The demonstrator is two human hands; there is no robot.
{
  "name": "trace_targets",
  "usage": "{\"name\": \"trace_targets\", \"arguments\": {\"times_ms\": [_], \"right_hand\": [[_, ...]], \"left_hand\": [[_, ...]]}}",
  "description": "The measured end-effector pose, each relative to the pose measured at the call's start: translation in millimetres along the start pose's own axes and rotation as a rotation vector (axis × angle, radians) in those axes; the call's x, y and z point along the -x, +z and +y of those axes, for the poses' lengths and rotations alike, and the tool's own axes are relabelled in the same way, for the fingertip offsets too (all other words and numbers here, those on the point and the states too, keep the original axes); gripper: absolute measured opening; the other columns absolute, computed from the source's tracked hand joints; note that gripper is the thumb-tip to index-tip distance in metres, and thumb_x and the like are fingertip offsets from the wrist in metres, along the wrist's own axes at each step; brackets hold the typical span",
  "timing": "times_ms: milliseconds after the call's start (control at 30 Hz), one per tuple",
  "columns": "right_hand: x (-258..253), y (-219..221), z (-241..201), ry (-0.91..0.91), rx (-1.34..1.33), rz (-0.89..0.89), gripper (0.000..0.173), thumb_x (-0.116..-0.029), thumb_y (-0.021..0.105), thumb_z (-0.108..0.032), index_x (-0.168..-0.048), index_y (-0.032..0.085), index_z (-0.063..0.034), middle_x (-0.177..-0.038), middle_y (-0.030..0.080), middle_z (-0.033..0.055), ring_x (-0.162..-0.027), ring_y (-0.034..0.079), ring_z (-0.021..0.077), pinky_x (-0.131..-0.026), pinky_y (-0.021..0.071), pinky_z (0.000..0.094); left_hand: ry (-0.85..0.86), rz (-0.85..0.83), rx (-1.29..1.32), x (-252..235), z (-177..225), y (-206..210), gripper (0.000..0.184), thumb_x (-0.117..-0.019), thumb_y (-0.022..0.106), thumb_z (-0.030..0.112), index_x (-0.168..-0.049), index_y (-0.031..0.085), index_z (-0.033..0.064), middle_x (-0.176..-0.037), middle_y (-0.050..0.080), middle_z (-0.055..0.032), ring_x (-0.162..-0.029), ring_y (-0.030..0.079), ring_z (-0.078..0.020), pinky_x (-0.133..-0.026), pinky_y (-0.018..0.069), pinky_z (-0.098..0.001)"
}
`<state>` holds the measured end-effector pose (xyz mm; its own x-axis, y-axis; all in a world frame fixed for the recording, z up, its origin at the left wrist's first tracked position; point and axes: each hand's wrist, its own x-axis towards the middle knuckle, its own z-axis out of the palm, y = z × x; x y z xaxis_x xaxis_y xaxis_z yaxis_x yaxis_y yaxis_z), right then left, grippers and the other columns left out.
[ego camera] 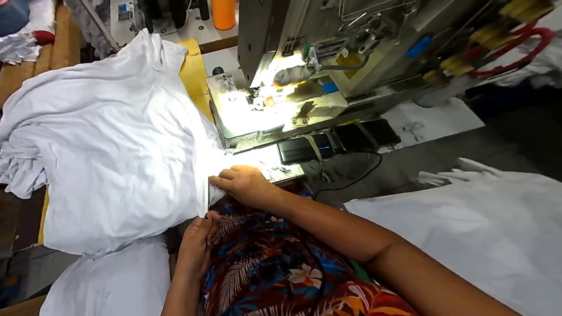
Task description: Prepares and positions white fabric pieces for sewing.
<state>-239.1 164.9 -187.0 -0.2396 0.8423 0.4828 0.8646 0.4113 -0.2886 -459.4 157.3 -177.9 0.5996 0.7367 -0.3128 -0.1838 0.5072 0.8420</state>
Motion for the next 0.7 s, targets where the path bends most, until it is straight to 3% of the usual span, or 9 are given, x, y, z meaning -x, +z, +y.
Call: {"name": "trace_targets", "arguments": {"times_ms": [200, 367, 433, 500, 533, 567, 600, 633, 700], "right_hand": [[18, -7, -10, -0.098, -0.154, 0.025, 0.027, -0.1038, 0.055, -0.012, -0.123, 0.073, -0.0128, -0.095, 0.073, 0.0092, -0.079, 0.068, 0.0238, -0.070, 0.0561, 0.0367], [17, -1, -33, -0.288, -0.239, -0.042, 0.027, -0.1035, 0.055, -0.008, -0.124, 0.072, -0.0142, -0.098, 0.072, 0.0107, -0.082, 0.069, 0.0260, -0.071, 0.0569, 0.0390], [17, -3, -42, -0.291, -0.286, 0.034, 0.024, -0.1036, 0.055, -0.008, -0.119, 0.074, -0.0105, -0.095, 0.072, 0.0108, -0.083, 0.069, 0.0253, -0.072, 0.0568, 0.0374], [19, -13, -42, -0.122, -0.289, 0.043, 0.023, -0.1043, 0.057, -0.014, -0.118, 0.075, -0.0100, -0.101, 0.074, 0.0118, -0.090, 0.072, 0.0236, -0.079, 0.0597, 0.0376], [20, -19, -37, 0.047, -0.299, -0.006, 0.024, -0.1035, 0.059, -0.021, -0.118, 0.076, -0.0110, -0.105, 0.074, 0.0111, -0.093, 0.073, 0.0219, -0.081, 0.0610, 0.0384], [18, -23, -32, 0.265, -0.338, -0.090, 0.028, -0.1013, 0.062, -0.030, -0.117, 0.077, -0.0123, -0.108, 0.074, 0.0088, -0.094, 0.072, 0.0199, -0.082, 0.0609, 0.0399], [15, -24, -26, 0.496, -0.405, -0.179, 0.035, -0.0973, 0.065, -0.041, -0.112, 0.078, -0.0127, -0.106, 0.072, 0.0060, -0.094, 0.069, 0.0181, -0.083, 0.0585, 0.0413], [8, -21, -21, 0.690, -0.479, -0.256, 0.042, -0.0936, 0.067, -0.050, -0.104, 0.077, -0.0115, -0.098, 0.070, 0.0048, -0.090, 0.066, 0.0177, -0.082, 0.0546, 0.0437], [-4, -3, -22, 0.846, -0.624, -0.360, 0.050, -0.0917, 0.066, -0.058, -0.096, 0.072, -0.0079, -0.087, 0.067, 0.0056, -0.083, 0.062, 0.0178, -0.080, 0.0514, 0.0457]], "left_hand": [[-0.007, -0.104, -0.127, 17, -7, -10, 0.031, -0.1080, 0.045, 0.030, -0.106, 0.073, 0.0152, -0.065, 0.050, 0.0116, -0.058, 0.047, 0.0019, -0.056, 0.0413, -0.0153], [-0.035, -0.193, -0.116, 27, -12, -9, 0.031, -0.1075, 0.044, 0.025, -0.102, 0.073, 0.0146, -0.066, 0.053, 0.0128, -0.057, 0.047, 0.0032, -0.054, 0.0416, -0.0145], [-0.004, -0.242, -0.280, 29, -11, -10, 0.029, -0.1046, 0.045, 0.020, -0.100, 0.073, 0.0143, -0.070, 0.058, 0.0121, -0.061, 0.051, 0.0033, -0.057, 0.0446, -0.0157], [0.090, -0.311, -0.733, 34, -8, -21, 0.027, -0.1036, 0.050, 0.016, -0.114, 0.074, 0.0105, -0.096, 0.071, 0.0028, -0.087, 0.065, -0.0042, -0.081, 0.0546, -0.0237], [0.096, -0.324, -1.026, 37, -6, -27, 0.031, -0.1019, 0.057, 0.019, -0.128, 0.071, 0.0098, -0.118, 0.072, -0.0061, -0.110, 0.067, -0.0167, -0.098, 0.0536, -0.0375], [0.034, -0.315, -1.270, 39, -2, -32, 0.041, -0.0986, 0.064, 0.023, -0.137, 0.064, 0.0065, -0.131, 0.066, -0.0169, -0.121, 0.063, -0.0329, -0.103, 0.0501, -0.0544], [-0.051, -0.284, -1.418, 40, 2, -36, 0.047, -0.0960, 0.069, 0.025, -0.138, 0.063, 0.0044, -0.131, 0.065, -0.0228, -0.120, 0.063, -0.0425, -0.100, 0.0487, -0.0645], [-0.141, -0.274, -1.486, 41, 9, -39, 0.042, -0.0971, 0.069, 0.027, -0.133, 0.066, 0.0058, -0.123, 0.069, -0.0225, -0.112, 0.067, -0.0440, -0.095, 0.0501, -0.0677], [-0.302, -0.407, -1.449, 41, 32, -43, 0.032, -0.1031, 0.060, 0.031, -0.125, 0.072, 0.0109, -0.107, 0.075, -0.0161, -0.101, 0.072, -0.0370, -0.092, 0.0528, -0.0639]]}}
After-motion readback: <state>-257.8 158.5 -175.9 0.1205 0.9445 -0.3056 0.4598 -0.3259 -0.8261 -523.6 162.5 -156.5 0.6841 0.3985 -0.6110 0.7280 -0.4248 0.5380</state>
